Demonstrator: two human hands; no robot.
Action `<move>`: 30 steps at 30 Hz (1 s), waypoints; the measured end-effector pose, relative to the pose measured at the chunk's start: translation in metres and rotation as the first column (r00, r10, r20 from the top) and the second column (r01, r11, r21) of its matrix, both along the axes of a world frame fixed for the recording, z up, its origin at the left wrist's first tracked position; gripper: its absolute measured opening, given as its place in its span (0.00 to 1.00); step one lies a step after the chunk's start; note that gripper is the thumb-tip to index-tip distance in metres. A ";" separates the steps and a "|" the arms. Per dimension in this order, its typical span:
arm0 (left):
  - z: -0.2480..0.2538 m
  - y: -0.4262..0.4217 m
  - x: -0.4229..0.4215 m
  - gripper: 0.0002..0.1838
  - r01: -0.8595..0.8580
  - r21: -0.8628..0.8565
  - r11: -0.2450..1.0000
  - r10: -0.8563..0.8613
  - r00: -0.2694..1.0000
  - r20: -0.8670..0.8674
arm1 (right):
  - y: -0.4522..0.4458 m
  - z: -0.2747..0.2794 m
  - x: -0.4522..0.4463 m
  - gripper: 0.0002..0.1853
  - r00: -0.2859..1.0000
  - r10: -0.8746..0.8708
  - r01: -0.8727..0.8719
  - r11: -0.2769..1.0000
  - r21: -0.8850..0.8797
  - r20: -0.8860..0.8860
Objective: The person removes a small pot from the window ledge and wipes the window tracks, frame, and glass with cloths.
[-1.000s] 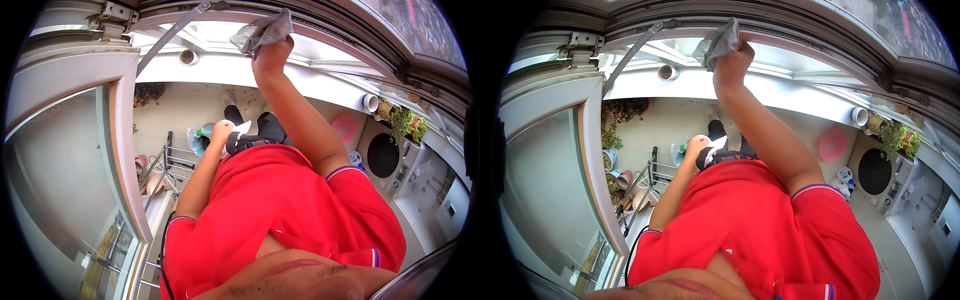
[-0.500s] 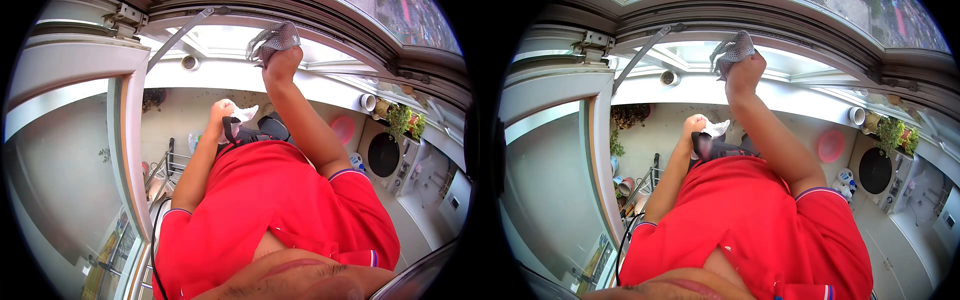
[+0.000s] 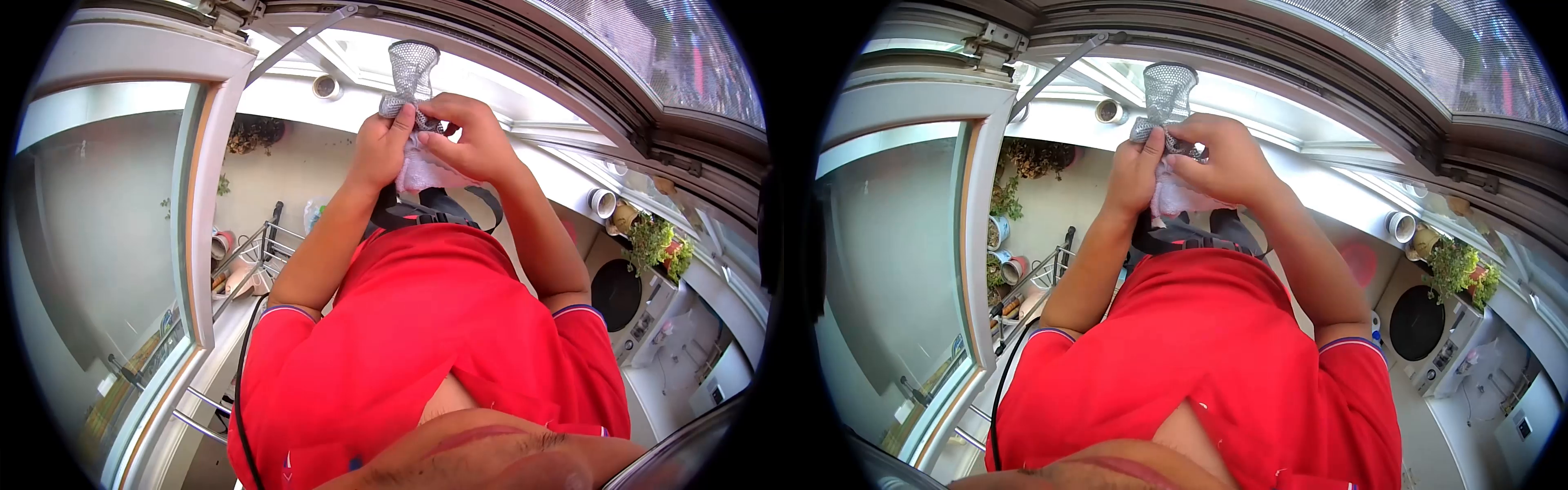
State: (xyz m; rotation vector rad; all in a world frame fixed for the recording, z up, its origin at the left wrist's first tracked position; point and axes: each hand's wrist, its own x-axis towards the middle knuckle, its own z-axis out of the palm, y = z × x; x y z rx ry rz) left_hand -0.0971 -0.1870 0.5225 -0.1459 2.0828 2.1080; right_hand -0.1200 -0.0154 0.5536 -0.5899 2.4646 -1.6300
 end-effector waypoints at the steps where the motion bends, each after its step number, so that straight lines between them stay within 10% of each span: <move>1: -0.006 0.005 0.003 0.19 -0.064 0.021 0.998 0.064 0.997 -0.033 | 0.010 0.004 0.000 0.12 0.998 0.063 -0.063 0.998 0.016 0.012; 7: -0.012 0.000 -0.026 0.18 -0.329 -0.012 0.944 0.327 0.942 -0.072 | 0.080 0.033 -0.027 0.02 0.816 -0.109 0.220 0.967 0.131 -0.567; 13: 0.001 0.019 -0.068 0.21 -0.456 0.127 0.881 0.464 0.885 -0.039 | 0.111 0.026 -0.060 0.02 0.638 0.151 0.136 0.943 0.303 -0.755; 24: 0.011 0.048 -0.082 0.18 -0.409 -0.174 0.896 0.381 0.908 -0.175 | 0.108 0.037 -0.055 0.01 0.850 0.006 0.127 0.968 0.216 -0.527; 30: 0.013 0.035 -0.090 0.16 -0.559 0.061 0.827 0.562 0.826 -0.048 | 0.113 0.038 -0.056 0.06 0.929 -0.112 0.170 0.976 0.137 -0.353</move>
